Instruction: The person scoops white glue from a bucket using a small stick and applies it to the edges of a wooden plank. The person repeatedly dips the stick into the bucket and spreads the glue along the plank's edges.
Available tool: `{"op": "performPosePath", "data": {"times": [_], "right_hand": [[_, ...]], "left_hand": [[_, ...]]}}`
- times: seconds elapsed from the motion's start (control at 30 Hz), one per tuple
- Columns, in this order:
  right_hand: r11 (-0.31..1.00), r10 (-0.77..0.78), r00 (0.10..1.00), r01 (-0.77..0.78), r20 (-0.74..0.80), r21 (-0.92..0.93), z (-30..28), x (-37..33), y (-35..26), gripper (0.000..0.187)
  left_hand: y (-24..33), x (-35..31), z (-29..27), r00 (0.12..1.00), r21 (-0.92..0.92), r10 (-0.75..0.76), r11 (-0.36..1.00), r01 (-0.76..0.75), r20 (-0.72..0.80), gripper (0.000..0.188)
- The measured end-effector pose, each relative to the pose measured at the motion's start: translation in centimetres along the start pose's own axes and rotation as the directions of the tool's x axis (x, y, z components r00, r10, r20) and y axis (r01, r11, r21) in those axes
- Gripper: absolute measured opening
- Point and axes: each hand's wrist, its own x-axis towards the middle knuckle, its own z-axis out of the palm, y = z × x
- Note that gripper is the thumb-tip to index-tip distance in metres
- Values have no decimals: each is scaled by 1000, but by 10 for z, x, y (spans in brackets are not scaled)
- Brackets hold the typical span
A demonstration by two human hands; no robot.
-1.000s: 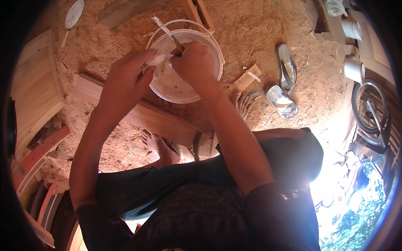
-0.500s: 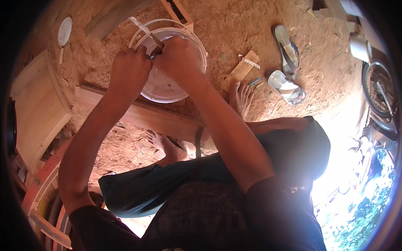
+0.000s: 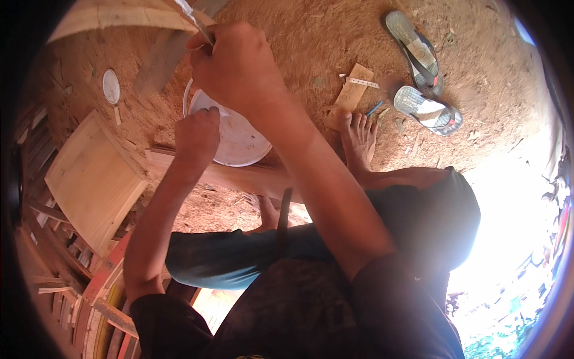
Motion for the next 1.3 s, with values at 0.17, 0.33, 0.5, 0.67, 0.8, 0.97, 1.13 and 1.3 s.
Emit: {"op": "performPosePath", "data": {"times": [0.17, 0.33, 0.5, 0.67, 0.8, 0.97, 1.13, 1.3], "right_hand": [[979, 106, 994, -102, -16, 175, -30, 14, -15, 28], [985, 45, 998, -36, -49, 169, -38, 28, -12, 29], [990, -2, 997, 13, -77, 143, -34, 40, -7, 28], [989, -21, 994, 36, -103, 146, -37, 48, -1, 27], [996, 20, 992, -9, -121, 91, -41, 48, -10, 25], [977, -14, 974, 62, -227, 203, -34, 54, 4, 20], [982, 23, 979, 17, -204, 190, -35, 53, -1, 21], [990, -1, 978, 31, -208, 141, -30, 53, 0, 23]], "left_hand": [[11, -4, 4, 993, -145, -87, 985, 98, 81, 8], [14, -13, 2, 983, -249, -116, 957, 149, 143, 12], [17, -15, 7, 987, -290, -108, 947, 139, 121, 10], [5, -14, 1, 994, -331, -45, 944, 8, -104, 13], [5, -9, 17, 992, -279, 13, 959, -47, -123, 27], [14, -1, 12, 997, -429, -6, 902, 40, 80, 27], [25, -14, 18, 997, -570, -76, 818, 81, 32, 13], [35, -24, 12, 990, -614, -57, 779, 127, 132, 14]]}}
